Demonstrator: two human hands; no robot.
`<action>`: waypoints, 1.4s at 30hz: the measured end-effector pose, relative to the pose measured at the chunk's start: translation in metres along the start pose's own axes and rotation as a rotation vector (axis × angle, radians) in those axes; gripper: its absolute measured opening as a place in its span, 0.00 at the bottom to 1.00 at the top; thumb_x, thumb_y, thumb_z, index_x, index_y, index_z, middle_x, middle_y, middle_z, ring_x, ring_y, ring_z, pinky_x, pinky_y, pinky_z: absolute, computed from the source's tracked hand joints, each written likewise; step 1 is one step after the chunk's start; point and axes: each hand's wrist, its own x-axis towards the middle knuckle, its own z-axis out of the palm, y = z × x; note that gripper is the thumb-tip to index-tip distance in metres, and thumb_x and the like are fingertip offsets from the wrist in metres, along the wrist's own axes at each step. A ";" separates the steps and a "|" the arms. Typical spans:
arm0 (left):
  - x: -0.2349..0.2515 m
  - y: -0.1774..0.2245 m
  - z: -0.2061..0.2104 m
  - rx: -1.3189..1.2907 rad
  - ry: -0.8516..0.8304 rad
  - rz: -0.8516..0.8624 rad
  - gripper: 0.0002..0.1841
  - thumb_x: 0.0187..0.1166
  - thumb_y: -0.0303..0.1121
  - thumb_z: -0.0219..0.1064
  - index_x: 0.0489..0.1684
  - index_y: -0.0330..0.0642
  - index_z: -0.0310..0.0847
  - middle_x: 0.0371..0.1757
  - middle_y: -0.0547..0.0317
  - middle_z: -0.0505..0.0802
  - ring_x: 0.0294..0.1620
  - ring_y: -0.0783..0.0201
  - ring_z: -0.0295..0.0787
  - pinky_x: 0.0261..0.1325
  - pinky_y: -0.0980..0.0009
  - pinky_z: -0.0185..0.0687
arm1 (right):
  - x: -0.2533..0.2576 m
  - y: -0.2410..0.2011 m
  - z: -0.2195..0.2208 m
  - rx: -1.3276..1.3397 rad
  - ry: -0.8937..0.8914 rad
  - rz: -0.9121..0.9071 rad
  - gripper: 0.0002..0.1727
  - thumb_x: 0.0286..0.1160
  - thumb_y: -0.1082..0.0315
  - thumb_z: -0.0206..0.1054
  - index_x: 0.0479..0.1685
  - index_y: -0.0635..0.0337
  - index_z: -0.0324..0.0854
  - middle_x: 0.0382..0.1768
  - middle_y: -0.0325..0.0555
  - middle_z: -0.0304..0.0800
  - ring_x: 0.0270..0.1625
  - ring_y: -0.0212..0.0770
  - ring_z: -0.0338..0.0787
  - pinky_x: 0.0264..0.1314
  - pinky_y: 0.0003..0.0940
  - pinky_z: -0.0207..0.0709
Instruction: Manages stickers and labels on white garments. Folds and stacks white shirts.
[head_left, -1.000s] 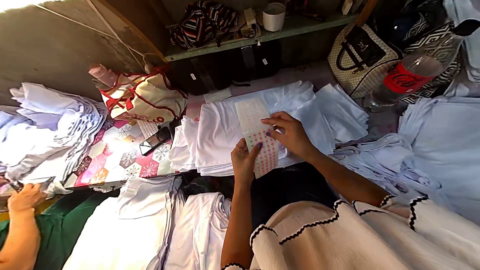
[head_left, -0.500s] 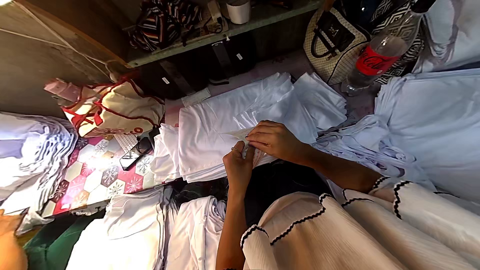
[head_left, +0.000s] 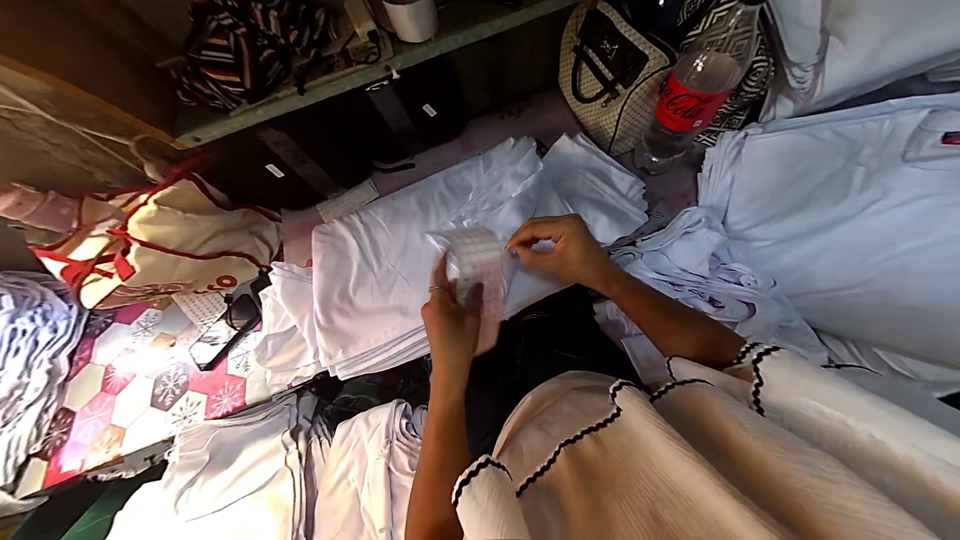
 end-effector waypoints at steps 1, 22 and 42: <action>0.002 0.003 0.001 0.166 0.095 0.105 0.31 0.78 0.24 0.65 0.85 0.32 0.67 0.39 0.39 0.95 0.27 0.50 0.91 0.34 0.52 0.85 | -0.006 0.004 -0.012 0.023 0.053 0.058 0.07 0.71 0.79 0.68 0.41 0.73 0.90 0.41 0.52 0.95 0.41 0.32 0.93 0.51 0.28 0.88; 0.019 -0.020 0.116 0.306 -0.407 0.401 0.09 0.78 0.26 0.67 0.38 0.26 0.88 0.58 0.34 0.92 0.48 0.37 0.94 0.47 0.41 0.88 | -0.126 0.082 0.012 -0.666 0.190 0.031 0.06 0.72 0.76 0.69 0.38 0.69 0.92 0.45 0.57 0.96 0.48 0.50 0.97 0.51 0.42 0.91; 0.016 -0.018 0.102 0.046 -0.241 0.276 0.11 0.81 0.20 0.63 0.53 0.30 0.89 0.54 0.39 0.94 0.52 0.43 0.95 0.55 0.47 0.88 | -0.121 0.094 -0.028 -0.630 0.213 0.663 0.19 0.75 0.70 0.71 0.63 0.69 0.82 0.54 0.66 0.89 0.59 0.65 0.88 0.62 0.65 0.80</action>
